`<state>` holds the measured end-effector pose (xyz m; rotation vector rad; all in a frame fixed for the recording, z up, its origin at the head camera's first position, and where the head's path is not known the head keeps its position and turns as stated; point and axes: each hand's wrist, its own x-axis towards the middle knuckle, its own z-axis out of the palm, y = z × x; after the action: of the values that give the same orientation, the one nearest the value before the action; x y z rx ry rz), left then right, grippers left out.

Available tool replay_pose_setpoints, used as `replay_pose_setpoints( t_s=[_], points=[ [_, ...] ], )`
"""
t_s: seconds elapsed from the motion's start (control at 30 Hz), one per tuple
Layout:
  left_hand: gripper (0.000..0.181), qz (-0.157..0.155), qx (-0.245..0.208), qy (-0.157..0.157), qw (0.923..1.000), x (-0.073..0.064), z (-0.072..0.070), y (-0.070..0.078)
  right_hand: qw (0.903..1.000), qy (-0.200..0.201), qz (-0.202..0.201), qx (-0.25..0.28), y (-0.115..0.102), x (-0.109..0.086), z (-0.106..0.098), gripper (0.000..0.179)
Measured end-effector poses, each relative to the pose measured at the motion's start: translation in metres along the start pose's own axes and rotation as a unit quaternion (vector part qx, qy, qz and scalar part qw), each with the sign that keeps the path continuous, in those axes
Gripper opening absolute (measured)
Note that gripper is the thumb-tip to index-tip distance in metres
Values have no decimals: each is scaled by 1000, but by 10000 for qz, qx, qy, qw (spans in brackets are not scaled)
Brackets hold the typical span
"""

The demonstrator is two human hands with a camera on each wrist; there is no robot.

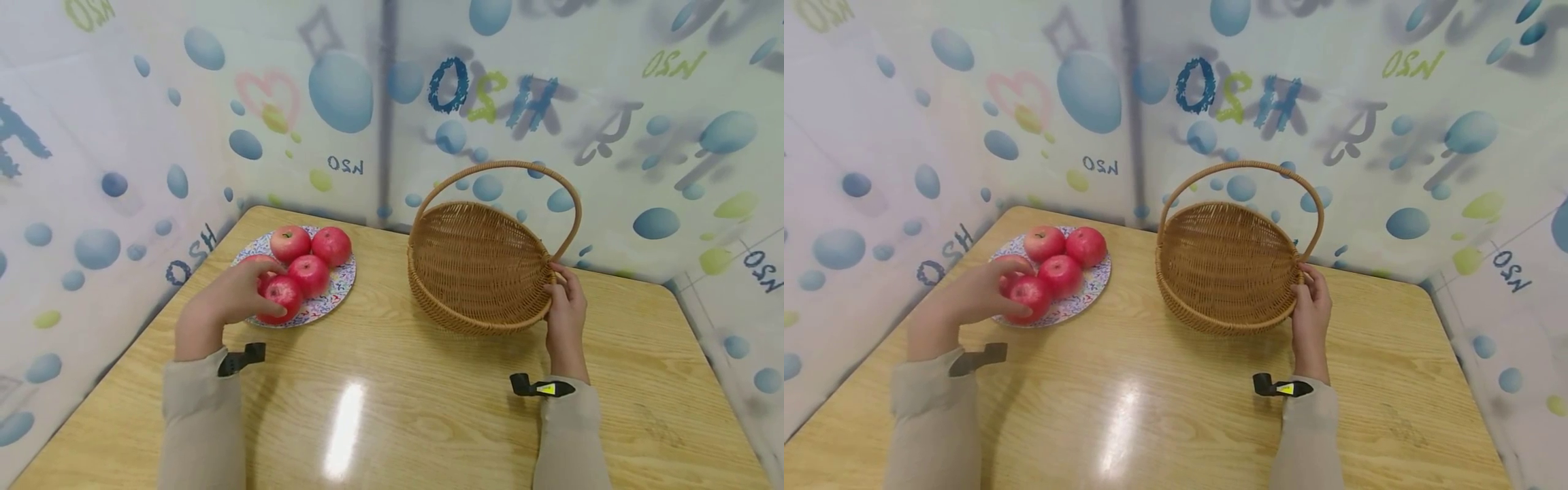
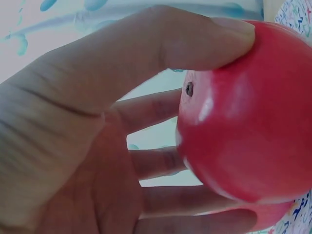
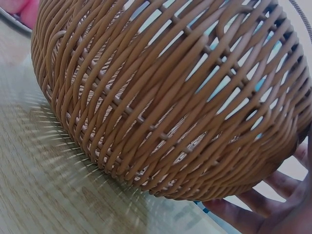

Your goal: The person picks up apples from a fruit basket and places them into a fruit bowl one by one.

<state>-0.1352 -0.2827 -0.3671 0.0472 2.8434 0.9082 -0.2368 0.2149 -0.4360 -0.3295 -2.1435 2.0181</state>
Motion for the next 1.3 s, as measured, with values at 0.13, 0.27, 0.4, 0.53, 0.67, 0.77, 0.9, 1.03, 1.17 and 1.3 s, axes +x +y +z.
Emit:
replay_pose_setpoints(
  t_s=[0.13, 0.27, 0.4, 0.53, 0.67, 0.77, 0.9, 1.03, 1.17, 1.3],
  points=[
    [57, 15, 74, -29, 10000, 2, 2, -1, 10000, -9, 15, 16, 0, 1, 0, 46],
    [60, -98, 138, -76, 9998, 3, 3, -2, 10000, -22, 29, 14, 1, 1, -1, 46],
    [64, -182, 131, -140, 9997, 4, 4, -3, 10000, -28, 23, 10, 1, 1, -1, 46],
    [67, -262, 122, -231, 9993, 4, 5, -2, 10000, -37, 4, 28, 2, 1, -1, 46],
    [66, -361, 114, -324, 9988, 6, 5, -5, 10000, -60, -9, 41, 2, 1, -1, 46],
    [66, -350, 89, -338, 9988, 8, 6, -8, 10000, -70, -2, 50, 1, 1, -1, 47],
    [68, -304, 107, -351, 9989, 8, 7, -9, 10000, -53, 51, 52, 1, 1, 0, 46],
    [71, -322, 113, -391, 9987, 9, 6, -7, 10000, -18, 78, 28, 1, 2, -1, 47],
    [73, -385, 120, -424, 9983, 9, 6, -7, 10000, -17, 71, -14, 1, 1, -1, 47],
    [71, -411, 153, -455, 9980, 10, 6, -6, 10000, -40, 49, -25, 0, 1, -1, 47]
  ],
)
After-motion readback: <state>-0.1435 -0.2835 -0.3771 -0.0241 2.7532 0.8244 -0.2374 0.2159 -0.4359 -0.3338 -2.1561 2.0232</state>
